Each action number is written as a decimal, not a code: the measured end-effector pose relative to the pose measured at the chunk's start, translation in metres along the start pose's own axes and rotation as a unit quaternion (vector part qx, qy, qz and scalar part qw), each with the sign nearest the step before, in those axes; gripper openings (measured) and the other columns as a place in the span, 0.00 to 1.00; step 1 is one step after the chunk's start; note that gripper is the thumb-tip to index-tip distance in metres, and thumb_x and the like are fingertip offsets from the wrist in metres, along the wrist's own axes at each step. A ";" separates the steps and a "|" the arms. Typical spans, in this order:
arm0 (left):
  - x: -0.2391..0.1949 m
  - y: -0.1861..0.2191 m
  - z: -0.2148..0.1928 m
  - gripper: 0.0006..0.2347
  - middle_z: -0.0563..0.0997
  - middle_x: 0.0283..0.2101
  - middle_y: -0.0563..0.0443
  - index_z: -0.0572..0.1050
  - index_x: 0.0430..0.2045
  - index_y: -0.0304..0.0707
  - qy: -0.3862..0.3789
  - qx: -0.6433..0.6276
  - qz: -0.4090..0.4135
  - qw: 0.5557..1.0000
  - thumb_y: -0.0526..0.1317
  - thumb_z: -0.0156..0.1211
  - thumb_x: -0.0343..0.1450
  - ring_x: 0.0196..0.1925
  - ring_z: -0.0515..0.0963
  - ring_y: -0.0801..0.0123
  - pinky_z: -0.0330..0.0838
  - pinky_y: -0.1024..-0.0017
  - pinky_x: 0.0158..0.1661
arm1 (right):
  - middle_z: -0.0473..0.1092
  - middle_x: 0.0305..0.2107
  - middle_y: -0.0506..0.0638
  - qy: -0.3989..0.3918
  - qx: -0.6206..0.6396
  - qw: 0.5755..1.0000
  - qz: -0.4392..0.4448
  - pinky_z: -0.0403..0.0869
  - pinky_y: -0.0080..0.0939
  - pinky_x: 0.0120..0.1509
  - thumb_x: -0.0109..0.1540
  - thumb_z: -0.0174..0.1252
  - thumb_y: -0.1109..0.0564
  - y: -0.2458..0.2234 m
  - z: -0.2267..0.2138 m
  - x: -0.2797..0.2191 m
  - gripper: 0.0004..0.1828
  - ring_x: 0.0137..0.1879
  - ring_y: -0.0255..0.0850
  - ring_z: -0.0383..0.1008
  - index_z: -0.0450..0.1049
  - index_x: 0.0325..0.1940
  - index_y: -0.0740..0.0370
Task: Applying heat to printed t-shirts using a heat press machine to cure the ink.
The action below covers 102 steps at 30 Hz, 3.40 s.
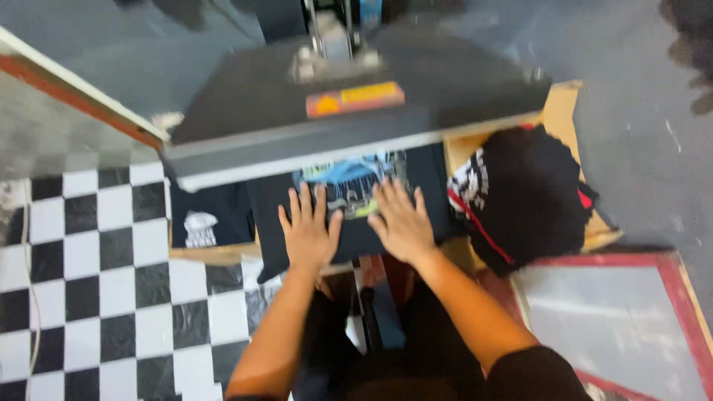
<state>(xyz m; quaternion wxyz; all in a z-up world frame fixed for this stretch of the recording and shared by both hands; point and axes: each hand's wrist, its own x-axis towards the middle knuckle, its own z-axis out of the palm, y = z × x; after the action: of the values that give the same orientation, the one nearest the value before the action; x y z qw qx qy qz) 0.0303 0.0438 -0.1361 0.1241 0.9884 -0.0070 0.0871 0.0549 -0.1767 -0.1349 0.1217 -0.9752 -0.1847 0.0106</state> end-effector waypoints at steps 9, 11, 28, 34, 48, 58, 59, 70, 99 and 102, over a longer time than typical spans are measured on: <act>-0.065 -0.050 -0.004 0.28 0.60 0.73 0.30 0.64 0.67 0.27 0.051 -0.014 -0.099 0.994 0.51 0.52 0.77 0.75 0.55 0.35 0.52 0.46 0.67 | 0.57 0.73 0.64 0.150 0.046 0.981 0.113 0.54 0.60 0.79 0.70 0.51 0.44 0.053 0.014 -0.061 0.32 0.78 0.58 0.55 0.62 0.73 0.67; -0.079 -0.064 -0.001 0.27 0.62 0.72 0.28 0.64 0.66 0.25 0.085 -0.099 -0.113 0.985 0.48 0.57 0.76 0.73 0.60 0.36 0.57 0.50 0.67 | 0.62 0.67 0.67 0.175 0.112 0.968 0.140 0.59 0.58 0.75 0.67 0.57 0.44 0.056 0.010 -0.072 0.34 0.73 0.61 0.60 0.65 0.70 0.68; -0.082 -0.083 -0.017 0.22 0.83 0.39 0.37 0.78 0.47 0.24 0.051 -0.280 -0.272 0.919 0.47 0.71 0.69 0.40 0.83 0.55 0.75 0.62 0.42 | 0.70 0.47 0.72 0.187 0.169 0.939 0.233 0.70 0.57 0.61 0.59 0.71 0.45 0.091 0.034 -0.059 0.30 0.55 0.66 0.71 0.75 0.52 0.74; -0.088 -0.103 0.011 0.15 0.80 0.35 0.45 0.74 0.42 0.30 0.090 -0.362 -0.310 0.874 0.43 0.70 0.71 0.35 0.77 0.66 0.74 0.69 0.39 | 0.74 0.46 0.68 0.133 0.258 0.920 0.264 0.73 0.51 0.60 0.57 0.73 0.45 0.104 0.035 -0.061 0.33 0.55 0.59 0.75 0.72 0.53 0.73; -0.229 -0.079 -0.025 0.19 0.79 0.43 0.46 0.66 0.47 0.30 -0.005 -0.496 -0.351 0.794 0.38 0.69 0.69 0.43 0.80 0.72 0.77 0.73 0.44 | 0.71 0.36 0.46 0.064 0.534 0.793 0.285 0.72 0.31 0.46 0.58 0.71 0.55 0.107 0.097 -0.224 0.25 0.41 0.30 0.71 0.68 0.52 0.65; -0.155 -0.046 -0.047 0.20 0.73 0.56 0.36 0.69 0.59 0.31 0.156 -0.238 -0.161 0.945 0.38 0.68 0.74 0.59 0.72 0.54 0.70 0.61 0.55 | 0.69 0.38 0.60 0.146 0.224 0.943 0.200 0.72 0.48 0.49 0.59 0.74 0.52 0.082 -0.019 -0.159 0.21 0.42 0.50 0.71 0.74 0.49 0.65; -0.140 -0.034 -0.048 0.17 0.72 0.61 0.40 0.71 0.58 0.35 0.128 -0.214 -0.087 0.965 0.38 0.66 0.75 0.65 0.70 0.52 0.66 0.58 0.63 | 0.68 0.48 0.61 0.161 0.209 0.958 0.115 0.70 0.52 0.59 0.62 0.71 0.54 0.073 -0.031 -0.145 0.22 0.53 0.54 0.69 0.73 0.55 0.65; -0.076 0.014 -0.009 0.28 0.50 0.79 0.43 0.60 0.74 0.51 -0.028 -0.028 0.045 0.998 0.57 0.46 0.78 0.80 0.45 0.48 0.36 0.36 0.71 | 0.47 0.77 0.59 0.003 0.064 0.998 -0.005 0.39 0.69 0.79 0.70 0.48 0.38 0.016 -0.011 -0.087 0.37 0.82 0.56 0.41 0.54 0.79 0.56; -0.076 0.014 -0.013 0.31 0.50 0.78 0.41 0.60 0.73 0.50 -0.058 -0.041 0.036 0.997 0.60 0.47 0.75 0.80 0.44 0.46 0.34 0.36 0.70 | 0.56 0.73 0.56 0.082 0.143 0.986 0.029 0.47 0.65 0.82 0.65 0.64 0.44 0.024 0.009 -0.084 0.29 0.81 0.54 0.52 0.71 0.67 0.57; -0.075 0.014 -0.019 0.34 0.50 0.79 0.41 0.59 0.74 0.48 -0.068 -0.056 0.039 0.995 0.62 0.49 0.74 0.80 0.43 0.46 0.33 0.36 0.70 | 0.61 0.67 0.55 0.115 0.205 0.972 0.006 0.54 0.60 0.79 0.59 0.72 0.45 0.004 -0.006 -0.084 0.29 0.76 0.56 0.57 0.75 0.60 0.58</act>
<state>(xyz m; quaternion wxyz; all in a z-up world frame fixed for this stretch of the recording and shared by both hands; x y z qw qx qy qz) -0.0478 0.0346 -0.1276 0.1745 0.9826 -0.0584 0.0237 -0.0215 -0.2124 -0.1326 0.3390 -0.9253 -0.1577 -0.0631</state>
